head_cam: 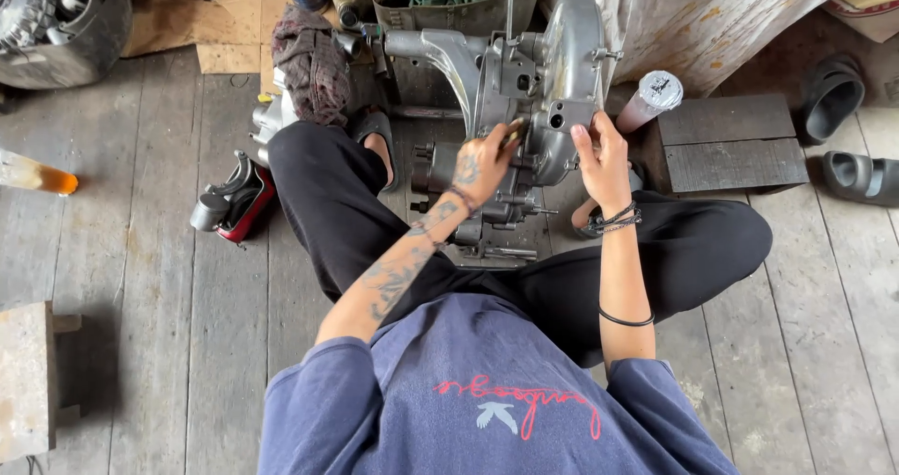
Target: The person sits on the floor and uses a yellow-handled brush to scrub the surface of a silver engine casing. They hold the part steady with one hand while scrubbing various sections, including the edges and bolt holes, with the other hand.
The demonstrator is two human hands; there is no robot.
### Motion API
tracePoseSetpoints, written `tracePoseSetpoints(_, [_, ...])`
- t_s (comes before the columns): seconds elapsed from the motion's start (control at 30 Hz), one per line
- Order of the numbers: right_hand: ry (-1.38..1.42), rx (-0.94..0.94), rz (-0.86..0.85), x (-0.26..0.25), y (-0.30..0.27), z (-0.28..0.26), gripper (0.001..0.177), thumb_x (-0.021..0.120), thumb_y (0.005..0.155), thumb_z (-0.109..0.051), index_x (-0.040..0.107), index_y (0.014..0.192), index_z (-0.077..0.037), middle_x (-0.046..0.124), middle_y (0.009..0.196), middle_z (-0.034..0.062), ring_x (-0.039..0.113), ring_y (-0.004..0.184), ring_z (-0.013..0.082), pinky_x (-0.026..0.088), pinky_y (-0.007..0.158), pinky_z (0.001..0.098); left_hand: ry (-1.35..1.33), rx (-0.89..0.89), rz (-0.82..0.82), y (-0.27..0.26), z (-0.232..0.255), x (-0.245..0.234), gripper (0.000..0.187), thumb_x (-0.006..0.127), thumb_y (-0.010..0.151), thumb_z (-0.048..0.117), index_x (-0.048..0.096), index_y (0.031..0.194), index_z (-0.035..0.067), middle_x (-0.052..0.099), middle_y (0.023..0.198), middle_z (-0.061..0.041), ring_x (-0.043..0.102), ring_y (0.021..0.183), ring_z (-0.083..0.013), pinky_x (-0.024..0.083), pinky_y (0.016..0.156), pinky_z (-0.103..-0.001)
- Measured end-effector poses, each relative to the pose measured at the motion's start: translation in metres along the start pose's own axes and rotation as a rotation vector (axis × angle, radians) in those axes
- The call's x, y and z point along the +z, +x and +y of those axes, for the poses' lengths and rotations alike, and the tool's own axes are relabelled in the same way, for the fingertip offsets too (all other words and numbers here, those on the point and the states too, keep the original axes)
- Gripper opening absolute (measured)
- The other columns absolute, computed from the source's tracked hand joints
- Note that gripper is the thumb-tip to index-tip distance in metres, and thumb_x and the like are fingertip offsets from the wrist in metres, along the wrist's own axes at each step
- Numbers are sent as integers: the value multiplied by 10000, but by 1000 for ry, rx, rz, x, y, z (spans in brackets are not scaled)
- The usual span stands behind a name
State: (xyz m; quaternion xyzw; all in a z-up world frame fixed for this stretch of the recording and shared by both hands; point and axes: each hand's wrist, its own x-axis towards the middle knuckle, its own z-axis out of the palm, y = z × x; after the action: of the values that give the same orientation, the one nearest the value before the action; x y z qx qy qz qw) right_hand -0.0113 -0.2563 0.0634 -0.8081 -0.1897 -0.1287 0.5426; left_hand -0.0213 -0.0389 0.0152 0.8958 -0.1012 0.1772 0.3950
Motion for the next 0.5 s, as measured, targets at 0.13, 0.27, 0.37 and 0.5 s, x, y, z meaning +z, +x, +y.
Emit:
tracePoseSetpoints(0.13, [4,2,-22,-1,0,-16,302,531,1144,-254,487,930,-45,430,664,55,508,550,105,472,480,236,-269,-112,142,-7,3,28,135,586,1027,262,622,1123,173,738,693,11,744,605,-238,577,669,-349])
tracePoseSetpoints(0.27, [-23,38,-29,0,1,-24,304,525,1142,-277,484,940,-54,428,691,46,489,583,106,503,516,248,-321,-159,80,-29,23,24,180,617,1013,243,641,1178,174,728,683,-27,736,620,-264,577,644,-366])
tracePoseSetpoints(0.37, [-12,78,-33,-1,-2,-27,291,519,1138,-296,491,970,-61,443,741,33,499,621,102,511,534,249,-349,-138,92,-23,42,17,164,615,1014,220,647,1158,149,716,648,-17,722,571,-244,572,608,-341])
tracePoseSetpoints(0.5, [-4,99,-24,-1,-3,-20,280,521,1129,-294,525,996,-48,480,757,62,513,633,108,521,534,255,-384,-91,206,-22,39,15,178,631,1014,179,634,1187,139,723,659,-18,727,572,-208,573,600,-307])
